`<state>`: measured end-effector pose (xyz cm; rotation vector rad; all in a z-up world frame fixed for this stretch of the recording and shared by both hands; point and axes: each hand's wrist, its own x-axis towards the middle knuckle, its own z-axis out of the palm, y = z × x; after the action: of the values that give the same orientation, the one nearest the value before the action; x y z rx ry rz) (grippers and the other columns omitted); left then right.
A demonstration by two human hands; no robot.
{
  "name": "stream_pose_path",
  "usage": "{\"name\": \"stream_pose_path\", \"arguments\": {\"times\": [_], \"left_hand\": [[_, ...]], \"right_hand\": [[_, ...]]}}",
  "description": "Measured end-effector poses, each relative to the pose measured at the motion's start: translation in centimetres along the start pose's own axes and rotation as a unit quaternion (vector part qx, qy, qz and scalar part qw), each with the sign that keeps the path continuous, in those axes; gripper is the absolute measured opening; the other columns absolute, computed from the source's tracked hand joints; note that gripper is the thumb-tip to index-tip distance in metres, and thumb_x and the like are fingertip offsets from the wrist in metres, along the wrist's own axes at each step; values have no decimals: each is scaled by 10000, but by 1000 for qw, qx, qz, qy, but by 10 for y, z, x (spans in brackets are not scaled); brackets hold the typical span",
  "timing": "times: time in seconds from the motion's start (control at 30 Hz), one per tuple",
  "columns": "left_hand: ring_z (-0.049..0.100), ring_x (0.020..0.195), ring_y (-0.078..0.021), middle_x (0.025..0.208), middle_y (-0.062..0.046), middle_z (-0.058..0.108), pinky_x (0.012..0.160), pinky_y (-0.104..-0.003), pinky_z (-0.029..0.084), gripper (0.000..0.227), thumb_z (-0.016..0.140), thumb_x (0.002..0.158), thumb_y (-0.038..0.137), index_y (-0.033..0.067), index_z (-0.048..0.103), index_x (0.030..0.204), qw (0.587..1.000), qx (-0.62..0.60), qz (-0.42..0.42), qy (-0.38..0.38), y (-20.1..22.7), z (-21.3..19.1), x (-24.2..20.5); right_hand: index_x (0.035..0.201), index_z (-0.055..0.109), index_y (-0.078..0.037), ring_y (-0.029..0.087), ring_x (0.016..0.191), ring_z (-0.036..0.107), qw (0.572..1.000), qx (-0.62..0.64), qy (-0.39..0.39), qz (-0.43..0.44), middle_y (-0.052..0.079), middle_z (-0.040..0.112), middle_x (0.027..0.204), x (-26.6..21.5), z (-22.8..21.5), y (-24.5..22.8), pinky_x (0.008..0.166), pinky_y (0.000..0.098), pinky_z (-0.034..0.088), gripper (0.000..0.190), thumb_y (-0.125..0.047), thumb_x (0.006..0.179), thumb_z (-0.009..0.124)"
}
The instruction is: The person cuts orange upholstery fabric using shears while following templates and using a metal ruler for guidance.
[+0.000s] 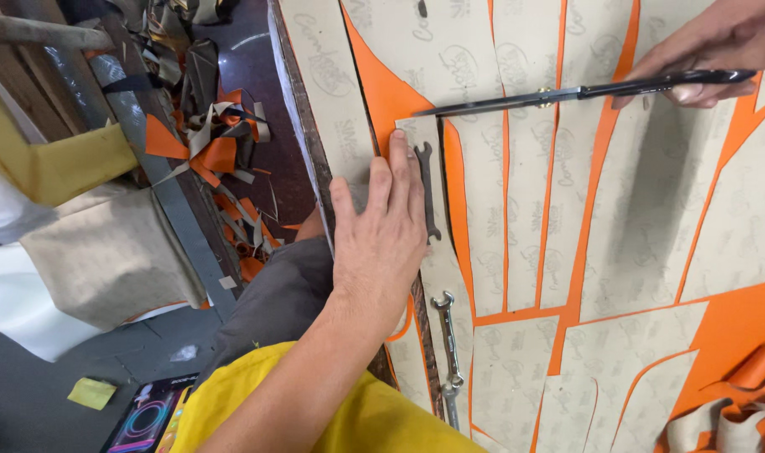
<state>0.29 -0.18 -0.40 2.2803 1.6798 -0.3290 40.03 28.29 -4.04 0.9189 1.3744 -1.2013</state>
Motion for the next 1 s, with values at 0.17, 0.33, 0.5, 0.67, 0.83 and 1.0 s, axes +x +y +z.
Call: {"name": "stream_pose_path", "arguments": {"times": [0.17,0.33,0.5,0.67,0.83,1.0], "left_hand": [[329,1372,-312,1613,-209,241,1026,-629,356,968,707,733,469,-60,431,1495,998,-67,-6,-7,-3,-2,-2],[331,1380,-296,1636,-193,243,1037,-605,360,955,751,774,455,-44,425,1520,999,-37,-7,8,-3,1,-4],[326,1365,-296,1621,-181,251,1032,-616,354,1064,786,695,519,-35,413,1523,996,-93,-6,2,-5,3,-3],[333,1359,-293,1626,-175,248,1020,-614,355,1082,785,675,540,-34,422,1517,996,-94,-2,6,-6,6,-4],[340,1359,-297,1630,-185,248,1018,-616,357,1064,785,691,540,-35,428,1512,996,-84,1,12,-6,7,-4],[344,1364,-292,1620,-189,253,1025,-617,356,1114,787,651,578,-34,430,1511,997,-78,1,6,-6,2,-2]], "right_hand": [[1428,676,-127,194,692,658,999,12,30,-3,94,632,848,-3,-3,-39,699,376,562,550,-72,883,713],[1379,708,-57,172,1056,720,949,-81,150,-264,34,802,1150,-1,3,-43,858,368,572,543,-153,845,731],[1469,629,-169,279,985,695,998,-16,47,36,55,677,1169,-8,1,-76,820,460,575,583,-107,902,750],[1432,644,-151,189,1050,694,997,-5,73,31,75,709,1119,-8,6,-95,955,331,513,514,-135,930,752],[1500,636,-121,277,851,637,998,32,48,-9,152,666,1028,3,7,-66,670,461,557,479,-37,1032,582],[1472,647,-105,178,862,680,994,54,79,-53,87,717,999,2,21,-74,764,342,580,510,-123,962,668]]}}
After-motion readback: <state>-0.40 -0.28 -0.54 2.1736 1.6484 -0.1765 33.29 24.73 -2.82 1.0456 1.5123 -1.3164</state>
